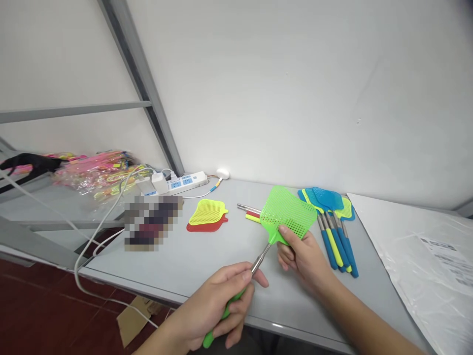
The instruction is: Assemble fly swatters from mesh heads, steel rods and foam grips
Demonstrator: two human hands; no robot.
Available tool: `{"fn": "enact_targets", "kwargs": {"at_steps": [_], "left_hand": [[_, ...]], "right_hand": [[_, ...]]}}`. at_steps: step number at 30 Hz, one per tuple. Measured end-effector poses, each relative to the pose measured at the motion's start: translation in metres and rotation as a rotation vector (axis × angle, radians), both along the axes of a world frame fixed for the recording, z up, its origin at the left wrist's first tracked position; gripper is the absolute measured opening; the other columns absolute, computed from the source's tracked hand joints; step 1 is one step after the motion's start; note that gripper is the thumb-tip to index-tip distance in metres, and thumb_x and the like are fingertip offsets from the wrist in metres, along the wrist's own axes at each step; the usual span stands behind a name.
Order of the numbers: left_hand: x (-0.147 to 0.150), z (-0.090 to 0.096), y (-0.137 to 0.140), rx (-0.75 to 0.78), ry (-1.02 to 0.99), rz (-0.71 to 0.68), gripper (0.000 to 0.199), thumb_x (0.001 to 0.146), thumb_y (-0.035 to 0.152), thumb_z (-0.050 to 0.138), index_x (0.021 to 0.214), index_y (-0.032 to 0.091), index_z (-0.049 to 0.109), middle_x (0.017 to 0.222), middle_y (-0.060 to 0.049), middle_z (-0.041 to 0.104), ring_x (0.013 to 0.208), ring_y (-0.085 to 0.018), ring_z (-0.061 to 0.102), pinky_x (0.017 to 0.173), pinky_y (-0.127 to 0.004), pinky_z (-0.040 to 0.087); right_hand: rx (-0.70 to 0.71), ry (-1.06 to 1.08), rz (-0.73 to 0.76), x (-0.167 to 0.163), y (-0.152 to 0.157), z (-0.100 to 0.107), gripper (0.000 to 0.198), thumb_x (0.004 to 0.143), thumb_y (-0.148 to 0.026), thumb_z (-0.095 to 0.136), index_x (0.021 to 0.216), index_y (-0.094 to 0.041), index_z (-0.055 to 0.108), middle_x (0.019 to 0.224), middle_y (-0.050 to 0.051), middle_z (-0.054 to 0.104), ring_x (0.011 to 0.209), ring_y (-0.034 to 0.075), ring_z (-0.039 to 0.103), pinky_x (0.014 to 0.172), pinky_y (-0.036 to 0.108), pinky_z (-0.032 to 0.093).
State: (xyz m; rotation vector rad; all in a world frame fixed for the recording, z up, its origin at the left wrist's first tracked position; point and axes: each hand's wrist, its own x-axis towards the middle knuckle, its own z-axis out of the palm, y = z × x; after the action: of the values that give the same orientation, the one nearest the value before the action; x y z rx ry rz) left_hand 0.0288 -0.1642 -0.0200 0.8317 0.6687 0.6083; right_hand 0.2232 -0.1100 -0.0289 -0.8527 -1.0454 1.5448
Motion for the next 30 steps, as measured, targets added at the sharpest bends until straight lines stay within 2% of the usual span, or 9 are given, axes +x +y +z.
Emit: {"fn": "enact_targets", "kwargs": {"at_steps": [4,9,14,22,26,30], "left_hand": [[0.007,-0.001,-0.006,-0.127,-0.076,0.028,0.031,0.098,0.043,0.038,0.101,0.021,0.060,0.055,0.010,0.031,0.028,-0.001,0.015,0.031,-0.014,0.031],[0.008,0.000,-0.009,-0.187,-0.040,0.053,0.031,0.096,0.049,0.041,0.099,0.023,0.058,0.054,0.011,0.029,0.029,-0.001,0.012,0.028,-0.013,0.023],[0.002,0.003,-0.007,-0.204,0.015,0.049,0.031,0.094,0.052,0.045,0.097,0.023,0.056,0.053,0.011,0.027,0.031,-0.001,0.010,0.028,-0.012,0.018],[0.007,0.006,-0.005,-0.154,0.097,0.055,0.032,0.091,0.054,0.049,0.096,0.024,0.055,0.054,0.012,0.030,0.031,0.000,0.011,0.028,-0.013,0.022],[0.012,0.007,-0.001,-0.159,0.035,0.028,0.030,0.092,0.052,0.049,0.095,0.023,0.055,0.052,0.012,0.030,0.029,0.000,0.011,0.028,-0.013,0.023],[0.027,0.009,0.001,-0.177,-0.042,-0.029,0.030,0.094,0.049,0.043,0.093,0.022,0.054,0.049,0.012,0.030,0.027,-0.002,0.013,0.027,-0.014,0.025]], "right_hand": [[-0.013,-0.021,0.082,0.001,-0.001,-0.001,0.041,0.086,-0.041,0.063,0.059,-0.021,0.039,0.045,-0.011,0.030,0.037,0.005,0.028,0.041,0.022,0.039],[-0.088,-0.014,0.209,0.004,-0.002,0.001,0.042,0.086,-0.042,0.062,0.059,-0.021,0.038,0.045,-0.013,0.028,0.035,0.004,0.023,0.040,0.021,0.037],[-0.102,0.034,0.206,0.001,-0.005,0.001,0.039,0.084,-0.043,0.064,0.063,-0.022,0.039,0.044,-0.014,0.027,0.034,0.004,0.022,0.038,0.020,0.036],[-0.076,0.042,0.242,0.005,-0.005,0.008,0.039,0.085,-0.042,0.064,0.061,-0.022,0.040,0.042,-0.013,0.028,0.033,0.004,0.025,0.040,0.020,0.037],[-0.087,0.036,0.200,0.010,-0.007,0.013,0.041,0.086,-0.042,0.062,0.059,-0.022,0.039,0.042,-0.013,0.028,0.034,0.004,0.024,0.042,0.020,0.037],[-0.075,-0.001,0.143,0.013,-0.021,0.009,0.042,0.086,-0.042,0.062,0.056,-0.021,0.040,0.042,-0.012,0.030,0.034,0.005,0.027,0.043,0.022,0.039]]}}
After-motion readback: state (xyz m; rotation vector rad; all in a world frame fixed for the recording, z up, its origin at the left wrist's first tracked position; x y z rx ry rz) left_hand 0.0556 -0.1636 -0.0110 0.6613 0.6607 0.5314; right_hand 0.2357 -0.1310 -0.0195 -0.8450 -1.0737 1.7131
